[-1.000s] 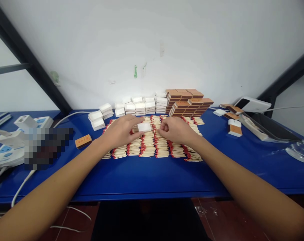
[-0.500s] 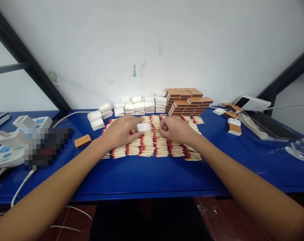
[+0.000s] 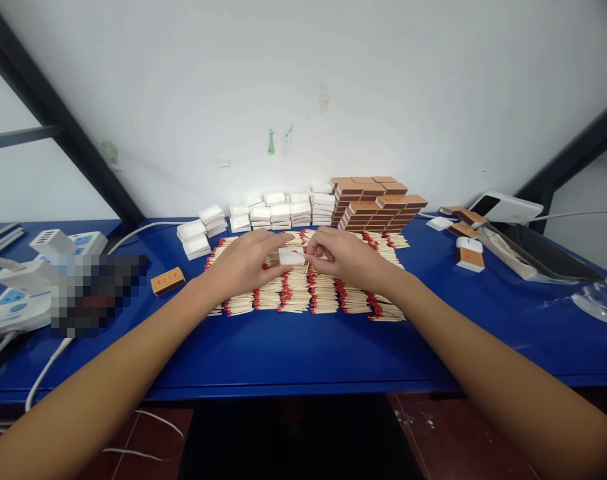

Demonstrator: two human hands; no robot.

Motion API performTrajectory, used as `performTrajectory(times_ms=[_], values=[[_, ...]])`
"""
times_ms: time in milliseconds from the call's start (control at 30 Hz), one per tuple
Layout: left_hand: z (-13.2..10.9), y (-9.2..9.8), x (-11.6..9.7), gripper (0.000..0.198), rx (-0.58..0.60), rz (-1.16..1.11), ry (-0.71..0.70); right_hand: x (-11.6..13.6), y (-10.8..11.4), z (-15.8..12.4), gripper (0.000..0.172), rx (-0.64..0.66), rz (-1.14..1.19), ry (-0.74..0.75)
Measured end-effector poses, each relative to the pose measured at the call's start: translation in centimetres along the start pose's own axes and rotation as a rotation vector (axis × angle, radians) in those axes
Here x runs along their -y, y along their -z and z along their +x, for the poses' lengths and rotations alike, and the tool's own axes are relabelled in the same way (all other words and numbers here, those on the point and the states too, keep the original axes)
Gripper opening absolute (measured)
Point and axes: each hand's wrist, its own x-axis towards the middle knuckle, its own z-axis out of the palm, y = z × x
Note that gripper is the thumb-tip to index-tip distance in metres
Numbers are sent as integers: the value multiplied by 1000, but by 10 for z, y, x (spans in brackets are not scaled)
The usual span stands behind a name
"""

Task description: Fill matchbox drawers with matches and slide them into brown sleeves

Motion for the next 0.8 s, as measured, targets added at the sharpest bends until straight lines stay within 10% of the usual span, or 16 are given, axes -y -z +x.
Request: performTrajectory(times_ms=[800], values=[[1,-2,-8,47,-55,-13,-128,14,3,-4,14,30,-150,13]])
